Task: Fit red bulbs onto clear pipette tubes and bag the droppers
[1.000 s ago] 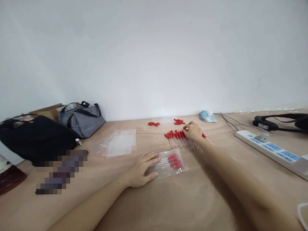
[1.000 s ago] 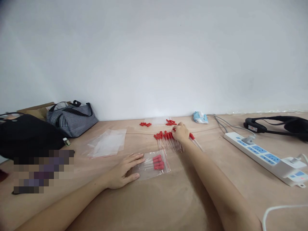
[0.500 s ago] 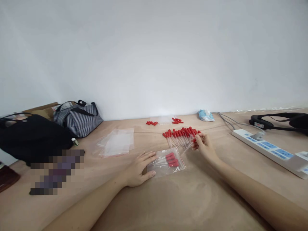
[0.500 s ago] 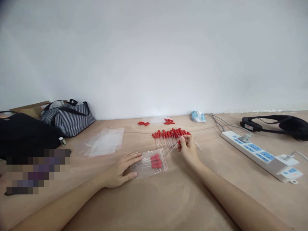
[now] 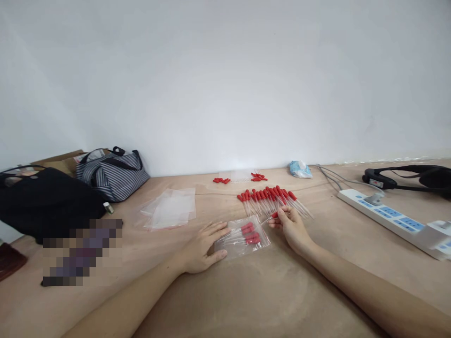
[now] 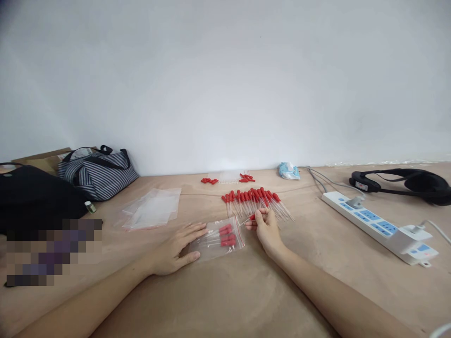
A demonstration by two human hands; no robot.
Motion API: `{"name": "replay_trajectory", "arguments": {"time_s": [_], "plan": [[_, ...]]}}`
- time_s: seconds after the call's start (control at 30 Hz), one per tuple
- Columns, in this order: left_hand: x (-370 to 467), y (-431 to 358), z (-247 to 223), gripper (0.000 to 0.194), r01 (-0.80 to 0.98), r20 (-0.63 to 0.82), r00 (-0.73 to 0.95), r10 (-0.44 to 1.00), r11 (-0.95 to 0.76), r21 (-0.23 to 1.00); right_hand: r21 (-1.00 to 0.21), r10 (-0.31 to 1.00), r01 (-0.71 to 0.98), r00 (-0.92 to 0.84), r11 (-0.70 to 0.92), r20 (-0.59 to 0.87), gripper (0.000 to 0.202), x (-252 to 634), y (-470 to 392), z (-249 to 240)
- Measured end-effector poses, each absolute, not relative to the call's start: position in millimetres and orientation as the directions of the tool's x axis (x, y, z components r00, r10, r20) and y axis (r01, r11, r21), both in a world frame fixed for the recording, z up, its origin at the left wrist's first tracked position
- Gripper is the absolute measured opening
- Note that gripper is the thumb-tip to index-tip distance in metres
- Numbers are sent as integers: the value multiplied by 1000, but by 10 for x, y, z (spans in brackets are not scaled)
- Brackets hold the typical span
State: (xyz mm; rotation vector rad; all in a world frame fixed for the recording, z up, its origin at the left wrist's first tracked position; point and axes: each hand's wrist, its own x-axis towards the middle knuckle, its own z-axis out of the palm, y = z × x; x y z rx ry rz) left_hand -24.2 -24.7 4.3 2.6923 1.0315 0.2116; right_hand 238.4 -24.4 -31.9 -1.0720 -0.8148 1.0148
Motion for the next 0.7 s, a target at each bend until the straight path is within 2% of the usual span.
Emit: {"name": "replay_trajectory", "arguments": {"time_s": [0.13,0.27,0.5,0.7], "plan": [[-244,-245,39,51,627,62,741,668,-722,292,-951,937,-281,349,130,25,34,2362,-275,-286],[-247,-245,35,52,627,58,742,668,-722,291,-962,971,-260,236,87,24,40,2341,-313,-272],[-234,-255,53,52,634,37,743,669,-720,283,-996,997,67,29,62,65,35,2245,-369,-238],[-240,-252,49,53,627,50,745,665,-725,285,-987,996,161,-85,-3,-17,27,2269,-317,-265]]}}
